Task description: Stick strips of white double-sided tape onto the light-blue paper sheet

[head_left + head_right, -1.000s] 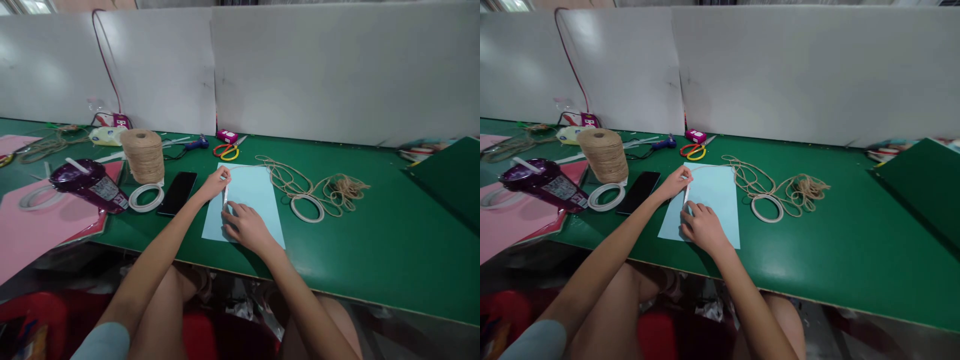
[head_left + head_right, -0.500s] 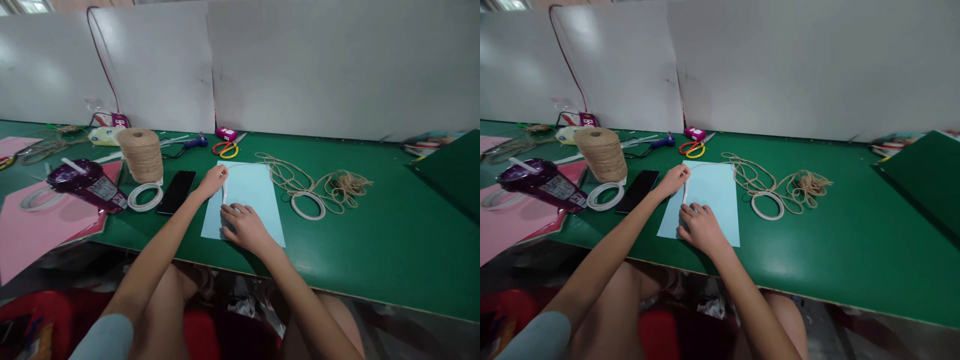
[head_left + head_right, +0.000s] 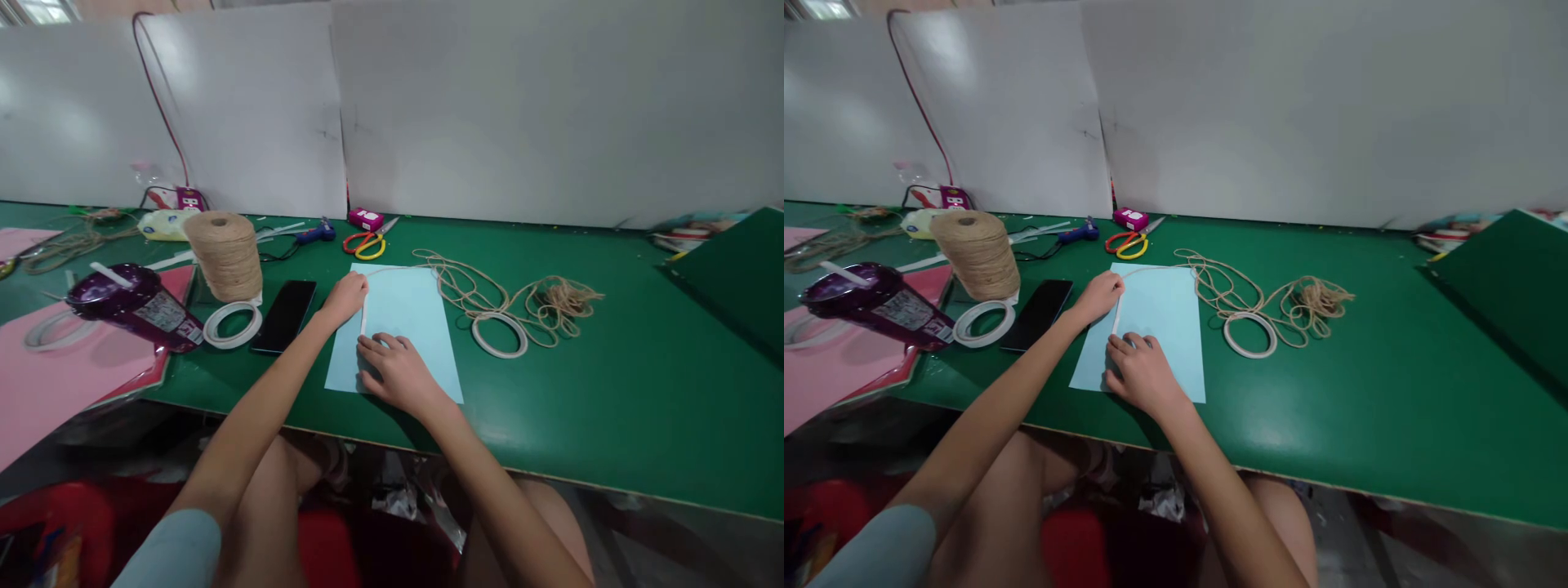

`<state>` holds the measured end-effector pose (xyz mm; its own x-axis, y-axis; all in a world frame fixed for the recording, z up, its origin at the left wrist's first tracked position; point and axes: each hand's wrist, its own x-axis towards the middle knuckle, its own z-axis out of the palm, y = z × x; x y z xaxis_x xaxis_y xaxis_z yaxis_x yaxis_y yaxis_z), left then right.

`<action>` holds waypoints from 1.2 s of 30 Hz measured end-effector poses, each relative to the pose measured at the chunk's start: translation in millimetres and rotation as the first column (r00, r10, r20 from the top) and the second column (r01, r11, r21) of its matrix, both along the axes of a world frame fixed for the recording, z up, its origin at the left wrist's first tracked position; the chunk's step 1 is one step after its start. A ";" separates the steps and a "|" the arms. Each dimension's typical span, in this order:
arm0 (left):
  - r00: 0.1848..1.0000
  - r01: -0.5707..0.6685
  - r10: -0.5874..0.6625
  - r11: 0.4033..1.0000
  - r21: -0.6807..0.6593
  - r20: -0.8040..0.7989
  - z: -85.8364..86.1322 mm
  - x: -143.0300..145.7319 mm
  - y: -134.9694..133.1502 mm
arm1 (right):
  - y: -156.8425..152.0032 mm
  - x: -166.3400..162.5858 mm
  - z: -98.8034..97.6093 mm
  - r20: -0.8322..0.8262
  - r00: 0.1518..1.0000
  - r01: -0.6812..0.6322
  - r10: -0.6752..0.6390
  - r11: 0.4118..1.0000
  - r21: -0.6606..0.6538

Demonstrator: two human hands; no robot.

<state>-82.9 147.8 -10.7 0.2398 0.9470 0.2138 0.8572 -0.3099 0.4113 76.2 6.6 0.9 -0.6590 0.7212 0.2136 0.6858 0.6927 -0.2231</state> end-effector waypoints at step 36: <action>0.999 -0.034 0.035 0.998 0.049 -0.010 5.4 -1.3 -7.0 | -0.9 0.0 -1.7 -0.008 1.000 0.012 -0.012 1.000 0.000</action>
<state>-84.2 140.8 -5.3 0.2096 0.9432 0.2578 0.8723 -0.2995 0.3865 76.1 5.7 -0.8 -0.6483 0.7293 0.2188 0.6924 0.6842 -0.2292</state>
